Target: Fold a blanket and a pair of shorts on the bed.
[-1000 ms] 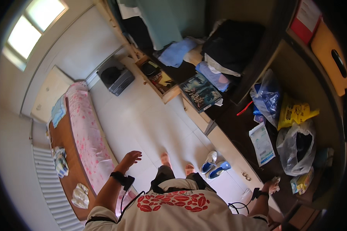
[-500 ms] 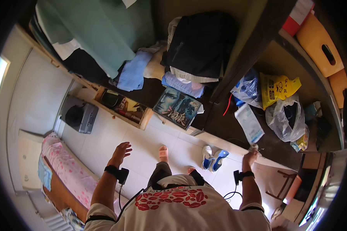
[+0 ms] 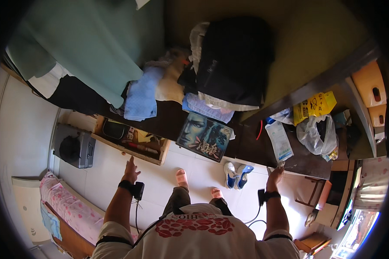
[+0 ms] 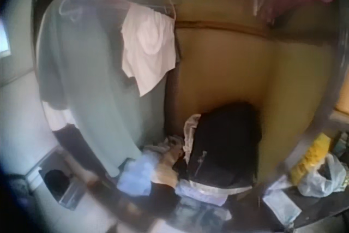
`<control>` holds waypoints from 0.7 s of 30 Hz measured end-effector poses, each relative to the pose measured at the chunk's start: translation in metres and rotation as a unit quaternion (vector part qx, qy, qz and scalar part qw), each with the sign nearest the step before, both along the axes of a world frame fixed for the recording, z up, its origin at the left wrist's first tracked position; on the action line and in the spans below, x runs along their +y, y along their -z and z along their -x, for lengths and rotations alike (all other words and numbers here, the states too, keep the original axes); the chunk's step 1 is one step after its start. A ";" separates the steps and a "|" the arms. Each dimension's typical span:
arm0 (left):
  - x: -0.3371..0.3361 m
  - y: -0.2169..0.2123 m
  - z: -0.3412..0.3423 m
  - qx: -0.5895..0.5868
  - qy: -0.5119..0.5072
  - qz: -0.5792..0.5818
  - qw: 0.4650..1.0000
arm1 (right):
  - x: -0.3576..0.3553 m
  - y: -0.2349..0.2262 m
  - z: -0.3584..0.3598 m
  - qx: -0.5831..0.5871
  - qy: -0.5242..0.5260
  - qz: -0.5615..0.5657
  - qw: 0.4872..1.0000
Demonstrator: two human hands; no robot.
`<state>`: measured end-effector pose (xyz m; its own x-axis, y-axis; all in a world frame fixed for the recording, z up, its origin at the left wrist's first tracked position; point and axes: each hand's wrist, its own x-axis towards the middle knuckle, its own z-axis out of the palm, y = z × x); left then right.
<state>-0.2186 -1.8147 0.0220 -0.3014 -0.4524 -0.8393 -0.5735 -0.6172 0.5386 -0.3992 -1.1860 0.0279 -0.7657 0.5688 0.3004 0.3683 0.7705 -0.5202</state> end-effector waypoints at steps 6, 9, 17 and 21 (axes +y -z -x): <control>-0.006 0.020 0.019 0.110 -0.051 -0.077 0.990 | -0.120 -0.057 -0.016 -0.107 -0.329 -0.076 0.935; -0.007 0.019 0.031 0.137 -0.058 -0.079 0.986 | -0.131 -0.034 0.003 -0.125 -0.277 -0.107 0.947; -0.024 0.016 0.022 0.107 -0.060 -0.163 0.979 | -0.044 -0.016 0.029 -0.179 -0.027 -0.040 0.983; -0.026 0.010 0.022 0.102 -0.030 -0.172 0.979 | -0.016 -0.031 0.024 -0.143 0.086 -0.030 0.986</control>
